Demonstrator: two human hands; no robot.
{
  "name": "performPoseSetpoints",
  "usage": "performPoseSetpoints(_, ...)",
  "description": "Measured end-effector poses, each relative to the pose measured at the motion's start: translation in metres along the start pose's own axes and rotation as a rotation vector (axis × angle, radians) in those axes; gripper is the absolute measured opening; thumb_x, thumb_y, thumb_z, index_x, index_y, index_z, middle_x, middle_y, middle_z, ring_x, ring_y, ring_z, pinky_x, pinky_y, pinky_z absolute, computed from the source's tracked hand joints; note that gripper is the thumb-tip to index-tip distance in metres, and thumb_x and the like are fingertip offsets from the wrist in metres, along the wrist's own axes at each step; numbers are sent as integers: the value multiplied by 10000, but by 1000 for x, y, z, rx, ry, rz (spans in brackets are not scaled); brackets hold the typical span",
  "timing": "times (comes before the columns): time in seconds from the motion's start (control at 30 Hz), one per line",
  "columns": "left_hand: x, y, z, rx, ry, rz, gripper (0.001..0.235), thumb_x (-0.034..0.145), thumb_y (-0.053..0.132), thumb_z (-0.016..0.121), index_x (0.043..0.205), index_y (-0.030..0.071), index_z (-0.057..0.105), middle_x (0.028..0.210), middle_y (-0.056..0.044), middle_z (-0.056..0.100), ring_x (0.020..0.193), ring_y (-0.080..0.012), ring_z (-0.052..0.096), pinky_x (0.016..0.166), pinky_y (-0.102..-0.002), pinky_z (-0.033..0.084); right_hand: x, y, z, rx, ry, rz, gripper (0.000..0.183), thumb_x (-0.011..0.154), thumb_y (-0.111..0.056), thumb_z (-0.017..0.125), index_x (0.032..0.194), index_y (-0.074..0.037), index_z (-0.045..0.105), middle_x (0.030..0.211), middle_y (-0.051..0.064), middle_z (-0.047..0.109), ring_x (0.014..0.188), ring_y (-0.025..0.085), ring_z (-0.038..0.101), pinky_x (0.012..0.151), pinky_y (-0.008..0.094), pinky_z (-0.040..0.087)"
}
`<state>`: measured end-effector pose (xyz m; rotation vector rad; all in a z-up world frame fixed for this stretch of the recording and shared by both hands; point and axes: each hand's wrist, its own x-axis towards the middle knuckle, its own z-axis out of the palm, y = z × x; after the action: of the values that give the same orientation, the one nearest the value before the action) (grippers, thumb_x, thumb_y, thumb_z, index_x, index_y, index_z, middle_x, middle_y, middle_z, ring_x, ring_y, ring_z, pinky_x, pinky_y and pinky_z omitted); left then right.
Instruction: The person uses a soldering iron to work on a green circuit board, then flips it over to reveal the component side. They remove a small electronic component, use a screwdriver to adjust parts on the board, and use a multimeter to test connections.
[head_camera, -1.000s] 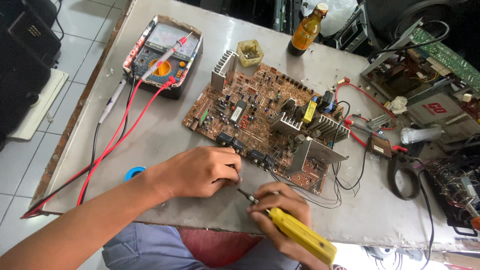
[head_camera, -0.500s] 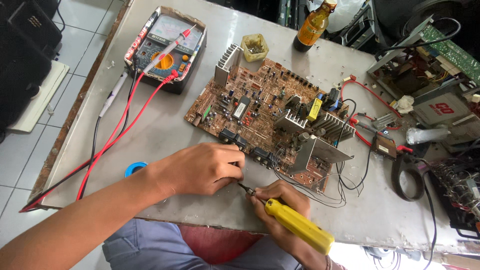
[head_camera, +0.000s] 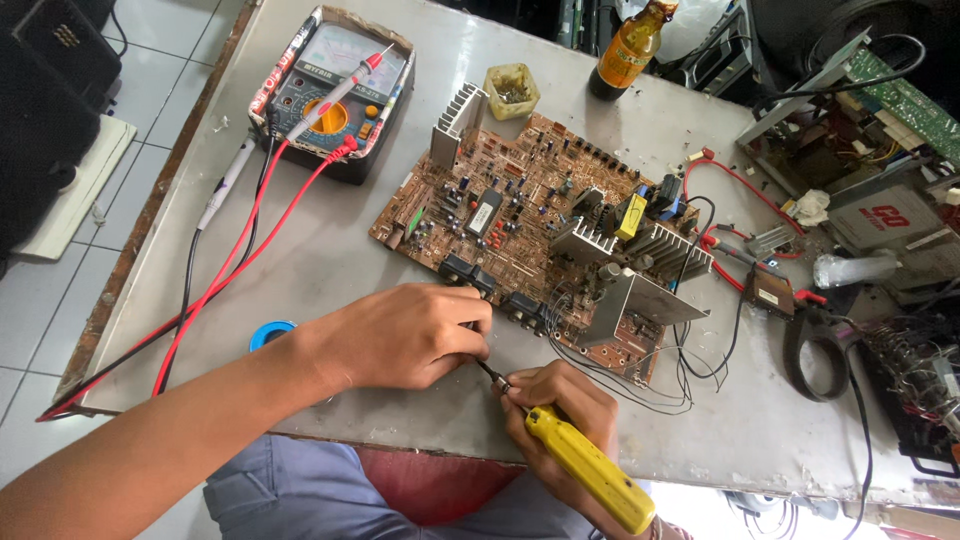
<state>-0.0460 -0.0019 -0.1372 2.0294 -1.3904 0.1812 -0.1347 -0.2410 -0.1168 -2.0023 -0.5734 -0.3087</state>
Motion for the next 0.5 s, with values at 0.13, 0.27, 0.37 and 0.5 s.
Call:
performPoseSetpoints(0.13, 0, 1, -2, -1, -9, -18, 111, 982, 53, 688, 913, 86, 768, 948, -35, 656, 904, -274, 651, 608, -466, 507, 0, 1, -2, 0, -45, -27, 172, 883, -23, 793, 833, -82, 639, 881, 109, 756, 848, 197, 829, 816, 266, 641)
performPoseSetpoints(0.27, 1, 1, -2, 10, -25, -30, 96, 955, 45, 724, 887, 100, 763, 951, -20, 653, 906, -254, 648, 588, -455, 516, -2, 4, -2, 5, -61, -28, 158, 855, -1, 799, 842, -74, 659, 896, 121, 752, 875, 206, 837, 832, 270, 652)
performPoseSetpoints(0.37, 1, 0, -2, -5, -13, -17, 128, 946, 18, 725, 843, 94, 739, 944, -23, 649, 896, -257, 648, 592, -447, 512, -2, 4, -2, -3, -84, -31, 140, 892, -57, 781, 847, -93, 654, 906, 121, 765, 893, 207, 846, 825, 266, 648)
performPoseSetpoints(0.5, 2, 0, -4, -6, -29, -36, 129, 981, 37, 706, 872, 92, 749, 948, -17, 661, 929, -257, 674, 549, -462, 510, 0, 3, -2, -28, -111, -64, 124, 890, -55, 762, 843, -92, 654, 919, 117, 771, 861, 207, 835, 794, 263, 632)
